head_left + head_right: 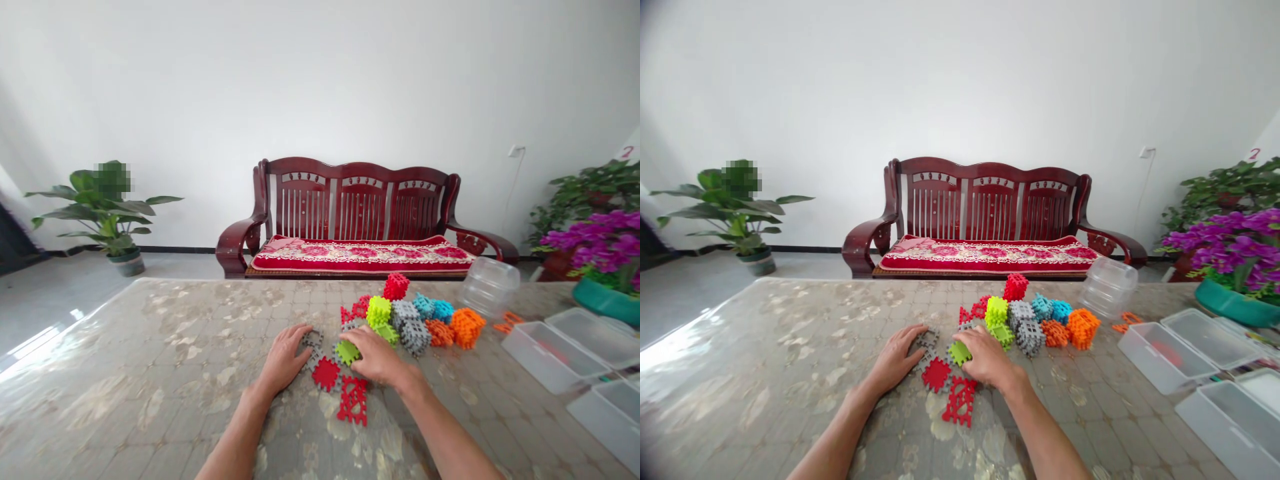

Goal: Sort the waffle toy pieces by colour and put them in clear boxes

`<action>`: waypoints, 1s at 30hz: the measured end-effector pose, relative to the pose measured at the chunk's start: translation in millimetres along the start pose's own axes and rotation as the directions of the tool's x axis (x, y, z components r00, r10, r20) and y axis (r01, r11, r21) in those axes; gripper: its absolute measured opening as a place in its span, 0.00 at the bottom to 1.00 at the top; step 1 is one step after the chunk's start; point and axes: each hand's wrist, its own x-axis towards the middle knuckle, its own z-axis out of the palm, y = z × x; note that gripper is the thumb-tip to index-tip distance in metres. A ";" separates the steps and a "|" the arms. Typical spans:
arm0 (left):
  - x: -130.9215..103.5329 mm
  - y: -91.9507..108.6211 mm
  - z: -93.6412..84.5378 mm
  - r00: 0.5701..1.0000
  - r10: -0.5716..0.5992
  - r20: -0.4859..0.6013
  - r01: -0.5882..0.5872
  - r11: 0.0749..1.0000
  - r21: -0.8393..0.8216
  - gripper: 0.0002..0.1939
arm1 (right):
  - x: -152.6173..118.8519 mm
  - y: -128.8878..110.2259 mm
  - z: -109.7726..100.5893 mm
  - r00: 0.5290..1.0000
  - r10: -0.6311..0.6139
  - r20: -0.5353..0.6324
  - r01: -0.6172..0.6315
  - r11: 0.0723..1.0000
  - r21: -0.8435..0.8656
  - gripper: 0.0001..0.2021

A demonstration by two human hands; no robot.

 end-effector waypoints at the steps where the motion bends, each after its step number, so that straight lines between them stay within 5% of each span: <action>1: 0.0 -0.3 0.2 1.000 0.001 0.002 -0.001 1.000 0.000 0.23 | 1.1 -0.8 -0.6 1.000 -0.003 0.021 0.003 1.000 -0.020 0.30; 8: 0.9 -0.6 0.3 1.000 0.007 0.003 -0.007 1.000 0.001 0.22 | 1.9 0.5 5.2 1.000 0.004 0.016 -0.003 0.999 -0.054 0.23; 17: 1.1 -1.0 0.1 1.000 0.014 -0.014 -0.014 1.000 0.005 0.22 | -16.5 0.4 -3.6 0.992 -0.015 0.126 0.001 0.994 0.105 0.30; 30: 1.5 -4.1 2.3 1.000 0.017 -0.012 -0.017 1.000 0.007 0.21 | -16.8 -9.8 1.8 0.993 -0.065 0.096 0.071 0.995 -0.066 0.20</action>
